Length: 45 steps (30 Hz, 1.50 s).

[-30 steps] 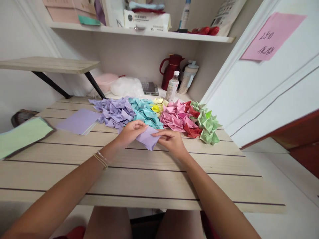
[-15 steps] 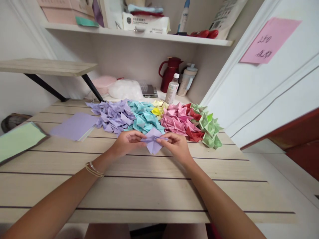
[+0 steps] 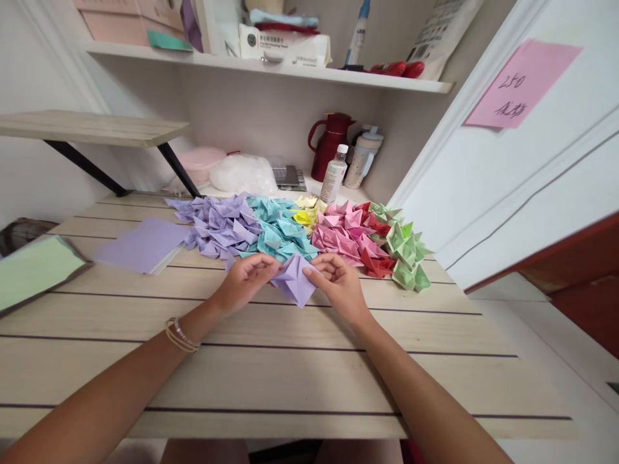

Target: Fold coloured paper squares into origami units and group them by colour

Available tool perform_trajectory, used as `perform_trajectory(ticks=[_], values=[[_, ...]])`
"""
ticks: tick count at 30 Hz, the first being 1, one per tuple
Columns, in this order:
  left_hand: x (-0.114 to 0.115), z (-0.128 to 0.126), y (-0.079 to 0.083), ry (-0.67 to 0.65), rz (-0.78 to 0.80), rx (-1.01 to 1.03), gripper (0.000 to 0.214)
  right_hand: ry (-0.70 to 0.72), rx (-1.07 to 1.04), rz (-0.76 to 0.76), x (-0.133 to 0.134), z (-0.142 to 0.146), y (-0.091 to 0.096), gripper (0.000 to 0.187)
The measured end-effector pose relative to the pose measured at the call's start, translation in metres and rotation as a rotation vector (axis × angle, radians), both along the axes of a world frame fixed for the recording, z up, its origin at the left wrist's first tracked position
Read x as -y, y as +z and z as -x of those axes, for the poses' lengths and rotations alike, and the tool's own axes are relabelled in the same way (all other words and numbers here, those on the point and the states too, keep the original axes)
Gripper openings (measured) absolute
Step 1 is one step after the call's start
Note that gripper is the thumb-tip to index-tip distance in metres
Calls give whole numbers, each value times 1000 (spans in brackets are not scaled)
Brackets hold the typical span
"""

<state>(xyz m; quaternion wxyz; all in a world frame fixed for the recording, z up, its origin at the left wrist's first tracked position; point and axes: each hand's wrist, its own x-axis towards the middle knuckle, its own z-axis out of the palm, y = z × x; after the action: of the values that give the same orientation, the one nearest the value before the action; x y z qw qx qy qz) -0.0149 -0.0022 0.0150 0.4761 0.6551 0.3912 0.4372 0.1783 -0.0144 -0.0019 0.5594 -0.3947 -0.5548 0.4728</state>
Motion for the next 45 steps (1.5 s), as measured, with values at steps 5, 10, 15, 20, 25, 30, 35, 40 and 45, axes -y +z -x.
perform_trajectory(ticks=[5, 10, 15, 20, 25, 30, 35, 40, 45], values=[[1, -2, -3, -52, 114, 70, 17, 15, -6, -34, 1, 4, -2, 25], [2, -4, -5, 2, 51, 102, 15, 17, 28, -83, 4, 3, 0, 13], [4, -1, 3, 1, -93, -91, 17, -34, 278, -190, 6, 0, 3, 15], [5, -1, 1, -42, 10, -40, 16, 11, 307, -140, 5, 1, 1, 28], [3, -5, -6, -57, 40, 69, 40, 2, 345, -204, 5, -1, 3, 35], [4, -2, -3, 126, -125, -131, 23, -47, 478, -348, 7, -4, 9, 22], [2, -1, -3, 102, -14, -59, 21, -14, 486, -327, 10, 0, 10, 23], [3, -4, -4, 97, -39, -61, 26, -22, 474, -258, 12, 3, 6, 28], [5, -5, -5, 55, -135, -106, 29, -21, 478, -207, 11, 2, 5, 27]])
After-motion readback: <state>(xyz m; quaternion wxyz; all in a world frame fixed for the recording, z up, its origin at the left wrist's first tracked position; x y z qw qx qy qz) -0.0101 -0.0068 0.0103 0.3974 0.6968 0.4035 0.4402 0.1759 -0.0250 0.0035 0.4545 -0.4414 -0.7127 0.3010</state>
